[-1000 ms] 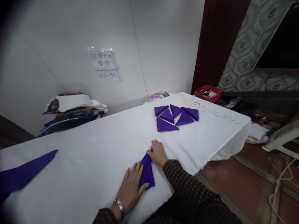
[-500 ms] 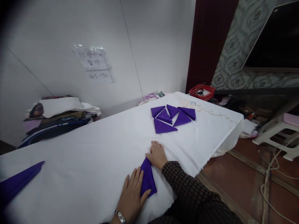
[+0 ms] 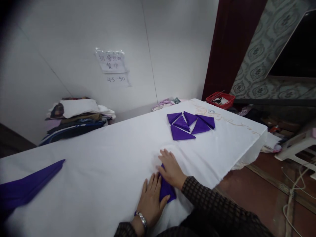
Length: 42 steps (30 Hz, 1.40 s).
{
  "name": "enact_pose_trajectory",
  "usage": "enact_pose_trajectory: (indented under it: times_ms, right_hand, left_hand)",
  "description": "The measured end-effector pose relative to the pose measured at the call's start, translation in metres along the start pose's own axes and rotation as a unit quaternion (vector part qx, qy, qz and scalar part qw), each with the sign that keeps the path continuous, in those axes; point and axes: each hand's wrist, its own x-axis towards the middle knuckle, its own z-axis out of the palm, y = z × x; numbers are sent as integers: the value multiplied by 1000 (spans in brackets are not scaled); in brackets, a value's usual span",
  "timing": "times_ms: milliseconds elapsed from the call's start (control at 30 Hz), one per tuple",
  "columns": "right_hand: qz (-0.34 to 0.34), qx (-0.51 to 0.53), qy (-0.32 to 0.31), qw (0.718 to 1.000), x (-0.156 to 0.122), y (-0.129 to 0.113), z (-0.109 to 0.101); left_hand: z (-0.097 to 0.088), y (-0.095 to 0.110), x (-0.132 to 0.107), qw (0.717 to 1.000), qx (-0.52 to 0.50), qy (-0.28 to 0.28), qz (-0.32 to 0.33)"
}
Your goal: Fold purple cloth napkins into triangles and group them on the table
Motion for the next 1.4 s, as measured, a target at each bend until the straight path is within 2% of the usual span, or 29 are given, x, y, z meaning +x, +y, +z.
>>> enact_pose_trajectory:
  times_ms: [67, 133, 233, 333, 467, 567, 733, 933, 1100, 1233, 1300, 1400]
  right_hand:
    - [-61, 18, -84, 994, -9, -10, 2]
    - [-67, 23, -149, 986, -13, -12, 6]
    - [-48, 21, -178, 983, -10, -5, 10]
    - [-41, 15, -169, 985, -3, 7, 12]
    - [44, -14, -91, 995, 4, 23, 7]
    - [68, -16, -57, 996, -1, 25, -2]
    - [84, -1, -111, 990, -16, 9, -11]
    - [97, 34, -121, 987, -14, 2, -1]
    - [83, 112, -108, 984, 2, 2, 8]
    - [55, 148, -111, 981, 29, -2, 18]
    - [45, 139, -112, 983, 44, -4, 21]
    - [39, 66, -120, 990, 60, -9, 22]
  left_hand:
    - [1, 0, 0, 1000, -11, 3, 2]
    - [3, 0, 1, 1000, -15, 10, 1]
    - [4, 0, 1, 1000, -11, 7, -1]
    - [3, 0, 0, 1000, -7, 2, 0]
    - [2, -1, -1, 1000, -5, 5, 0]
    - [1, -1, -1, 1000, -1, 1, -2]
    - [-1, -1, -1, 1000, 1, -5, -5]
    - [-2, 0, -2, 1000, 10, -5, -15]
    - [-3, -3, -3, 997, 38, -6, -66]
    - [-10, -18, 4, 990, 68, 5, -125]
    - [-15, -29, 10, 985, 81, 10, -152]
    - [-20, -40, 18, 980, 90, 6, -178]
